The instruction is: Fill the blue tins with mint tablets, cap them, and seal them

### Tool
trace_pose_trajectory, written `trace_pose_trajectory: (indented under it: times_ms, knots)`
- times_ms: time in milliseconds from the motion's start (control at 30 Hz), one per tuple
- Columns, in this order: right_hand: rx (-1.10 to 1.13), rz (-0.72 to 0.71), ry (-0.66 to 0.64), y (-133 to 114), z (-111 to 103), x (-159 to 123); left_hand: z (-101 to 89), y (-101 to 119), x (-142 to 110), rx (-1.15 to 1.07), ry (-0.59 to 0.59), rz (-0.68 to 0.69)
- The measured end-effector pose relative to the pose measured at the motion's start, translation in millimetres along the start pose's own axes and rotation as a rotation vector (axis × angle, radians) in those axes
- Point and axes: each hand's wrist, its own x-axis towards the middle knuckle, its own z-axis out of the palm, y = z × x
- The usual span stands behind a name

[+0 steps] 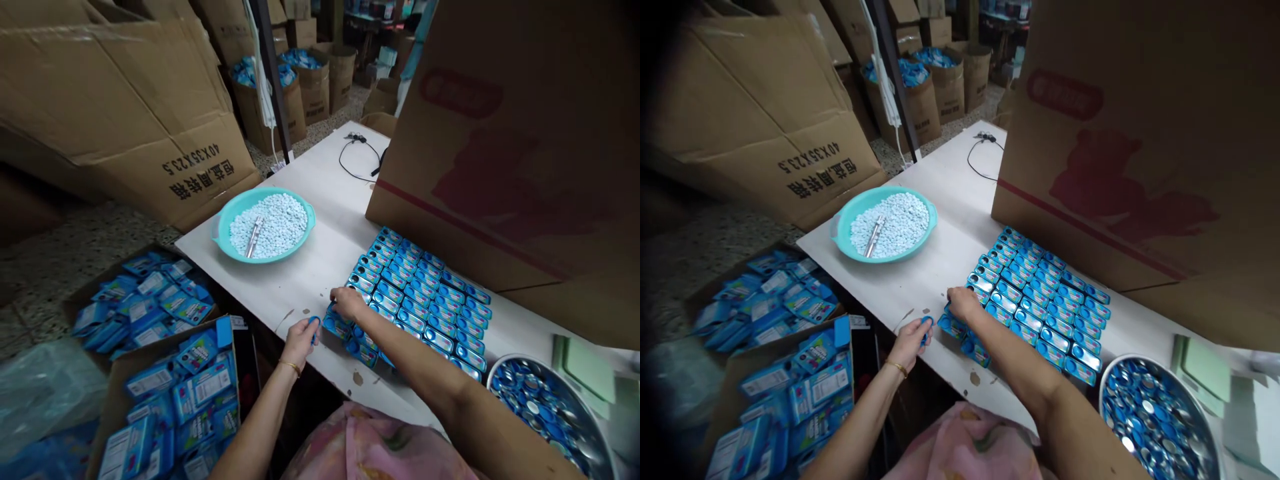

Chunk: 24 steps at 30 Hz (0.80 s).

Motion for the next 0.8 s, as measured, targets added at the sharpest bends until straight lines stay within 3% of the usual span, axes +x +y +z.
trace_pose_trajectory:
  times_ms: [133, 233, 300, 367, 467, 533, 667, 800]
  knots:
    - [0.277, -0.187, -0.009, 5.5, 4.8, -25.1, 12.1, 0.1, -3.2, 0.093, -0.124, -0.009]
    - [0.466, -0.235, -0.035, 14.0, 6.8, -41.0, 22.7, 1.4, -7.8, 0.025, -0.207, -0.072]
    - [0.522, -0.26, -0.007, 18.5, 7.3, -49.2, 27.8, 2.7, -8.9, -0.01, -0.196, -0.094]
    - [0.595, -0.239, 0.003, 21.9, 7.6, -54.0, 29.8, 4.1, -8.4, -0.052, -0.17, -0.096]
    - [0.686, -0.099, -0.053, 27.4, 3.7, -51.5, 26.2, 5.5, -6.8, -0.234, -0.231, -0.118]
    - [0.542, -0.014, -0.008, 30.7, -3.7, -42.5, 20.3, 5.6, -5.8, -0.377, -0.239, -0.141]
    - [-0.009, 0.097, 0.097, 27.2, -17.7, -14.3, 9.3, 5.2, -3.2, -0.613, -0.143, -0.235]
    - [-0.134, 0.188, 0.039, 14.2, -15.0, 11.2, 6.0, 8.6, 0.7, -0.769, -0.133, -0.268]
